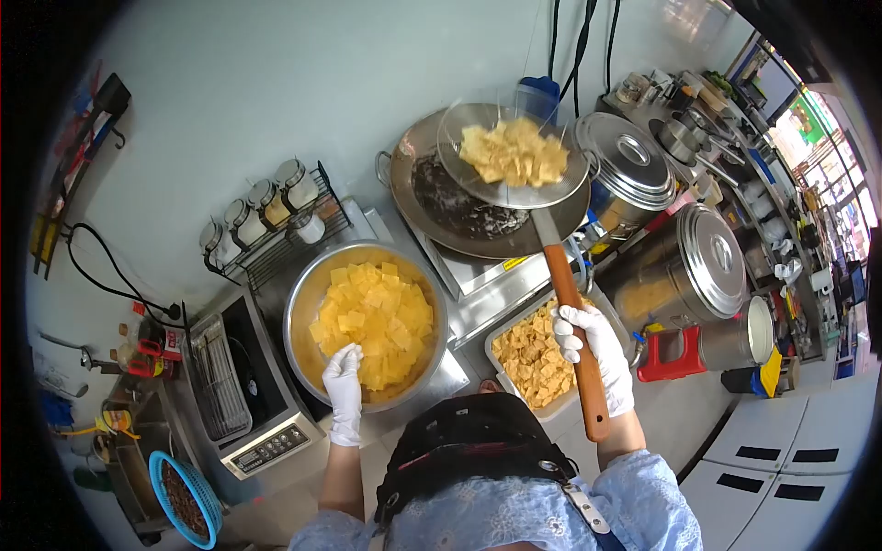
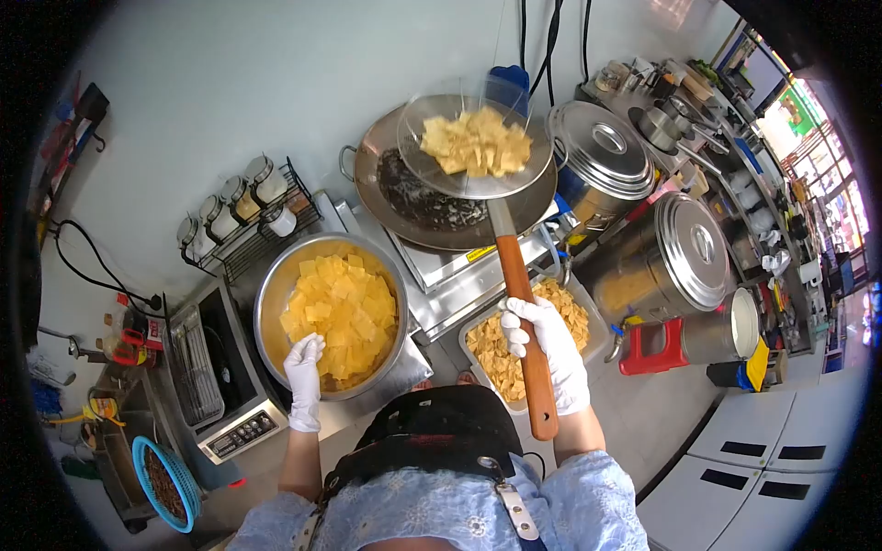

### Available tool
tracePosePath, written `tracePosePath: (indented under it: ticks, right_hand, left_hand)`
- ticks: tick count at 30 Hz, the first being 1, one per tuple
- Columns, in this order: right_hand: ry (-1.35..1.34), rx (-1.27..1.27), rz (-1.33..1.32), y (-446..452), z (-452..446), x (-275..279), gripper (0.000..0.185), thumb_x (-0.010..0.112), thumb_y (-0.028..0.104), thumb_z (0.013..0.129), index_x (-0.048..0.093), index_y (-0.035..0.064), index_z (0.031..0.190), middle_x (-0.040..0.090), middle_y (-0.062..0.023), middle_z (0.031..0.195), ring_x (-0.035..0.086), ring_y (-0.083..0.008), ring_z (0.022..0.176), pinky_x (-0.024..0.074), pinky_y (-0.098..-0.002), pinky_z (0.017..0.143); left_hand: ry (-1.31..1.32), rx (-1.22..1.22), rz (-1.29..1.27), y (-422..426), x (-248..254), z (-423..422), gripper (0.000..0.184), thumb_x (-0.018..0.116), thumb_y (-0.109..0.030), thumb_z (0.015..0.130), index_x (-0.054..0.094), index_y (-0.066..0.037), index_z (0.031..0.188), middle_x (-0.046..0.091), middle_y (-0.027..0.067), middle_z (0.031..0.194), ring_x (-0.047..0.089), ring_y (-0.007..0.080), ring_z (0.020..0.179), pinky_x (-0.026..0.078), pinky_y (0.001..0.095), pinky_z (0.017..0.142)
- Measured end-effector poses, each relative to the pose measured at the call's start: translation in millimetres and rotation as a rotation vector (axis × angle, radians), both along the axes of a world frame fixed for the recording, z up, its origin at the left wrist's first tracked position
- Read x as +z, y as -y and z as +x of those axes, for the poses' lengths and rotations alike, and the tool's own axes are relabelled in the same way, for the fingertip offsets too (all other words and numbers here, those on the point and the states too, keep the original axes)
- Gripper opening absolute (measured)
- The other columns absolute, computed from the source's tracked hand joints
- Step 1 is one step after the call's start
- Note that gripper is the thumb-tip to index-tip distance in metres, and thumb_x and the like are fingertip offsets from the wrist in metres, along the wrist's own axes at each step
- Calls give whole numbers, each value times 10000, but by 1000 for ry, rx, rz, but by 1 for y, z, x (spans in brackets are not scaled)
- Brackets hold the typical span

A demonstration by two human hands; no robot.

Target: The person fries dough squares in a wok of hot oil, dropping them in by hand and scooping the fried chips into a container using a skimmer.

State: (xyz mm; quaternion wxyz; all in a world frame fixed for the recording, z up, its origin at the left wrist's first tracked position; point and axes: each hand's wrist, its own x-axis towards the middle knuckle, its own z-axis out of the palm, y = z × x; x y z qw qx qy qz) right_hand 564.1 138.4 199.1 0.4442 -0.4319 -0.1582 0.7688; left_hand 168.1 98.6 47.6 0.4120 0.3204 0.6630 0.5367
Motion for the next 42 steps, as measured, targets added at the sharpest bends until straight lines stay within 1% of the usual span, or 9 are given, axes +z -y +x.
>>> tracePosePath:
  ticks: [15, 19, 21, 23, 26, 29, 31, 34, 42]
  right_hand:
    - [78, 27, 2, -3, -3, -3, 160, 582, 152, 895, 548, 9, 957, 503, -6, 653, 407, -60, 440, 358, -214, 369]
    - [273, -16, 81, -1, -10, 7, 144, 577, 145, 876, 517, 35, 947, 501, -20, 656, 435, -83, 431, 387, -232, 357]
    - [345, -35, 109, 1, -13, 11, 160, 560, 134, 881, 507, 18, 977, 494, -29, 648, 425, -91, 422, 386, -236, 349]
    - [376, -41, 146, 1, -15, 16, 175, 546, 127, 886, 498, 3, 1001, 487, -35, 641, 418, -95, 417, 383, -237, 343]
    - [386, -31, 162, 3, -15, 19, 169, 551, 150, 910, 529, 8, 999, 487, -3, 628, 402, -58, 415, 361, -204, 327]
    - [374, -29, 165, 6, -14, 21, 162, 554, 145, 911, 534, 3, 986, 487, -4, 620, 406, -62, 407, 361, -208, 319]
    - [344, -13, 161, 9, -12, 20, 170, 553, 130, 910, 512, -7, 1001, 474, -36, 613, 405, -95, 394, 377, -233, 324]
    - [374, -29, 148, 13, -18, 23, 165, 558, 132, 907, 526, -6, 991, 485, -31, 612, 407, -84, 394, 373, -225, 319]
    - [417, -47, 91, 22, -20, 29, 169, 569, 136, 896, 537, -1, 990, 497, -26, 615, 409, -79, 390, 368, -225, 318]
  left_hand:
    - [38, -2, -1, -9, -9, 8, 180, 561, -50, 924, 632, 20, 1073, 669, 91, 966, 625, 141, 880, 493, 241, 813]
    - [-197, -47, 53, -7, -21, 1, 230, 597, -46, 894, 612, 40, 1106, 663, 128, 1015, 625, 200, 930, 487, 268, 856]
    - [-262, -22, -3, -9, -33, 0, 443, 696, -161, 831, 551, 53, 1191, 607, 188, 1154, 578, 275, 1077, 447, 324, 943]
    - [-794, -116, -152, -14, -34, -3, 786, 779, -329, 724, 426, 44, 1318, 457, 258, 1323, 418, 354, 1261, 338, 401, 1054]
    - [-1072, -113, -269, -27, -47, -6, 1026, 802, -454, 637, 308, 37, 1390, 309, 300, 1408, 259, 417, 1335, 228, 457, 1107]
    - [-1033, -67, -252, -55, -35, -20, 1090, 824, -444, 613, 260, 33, 1415, 217, 355, 1424, 196, 452, 1348, 220, 463, 1112]
    - [-1025, -128, -287, -78, -21, -26, 1146, 840, -433, 593, 201, -32, 1455, 135, 306, 1480, 169, 440, 1370, 219, 507, 1109]
    - [-1254, -616, -339, -115, -11, -26, 1287, 881, -434, 509, 86, -219, 1499, 5, 181, 1549, 62, 406, 1417, 209, 651, 1055]
    - [-1350, -1097, -478, -166, -13, -36, 1326, 905, -389, 461, 84, -283, 1497, -8, 157, 1554, 137, 409, 1402, 300, 598, 1049]
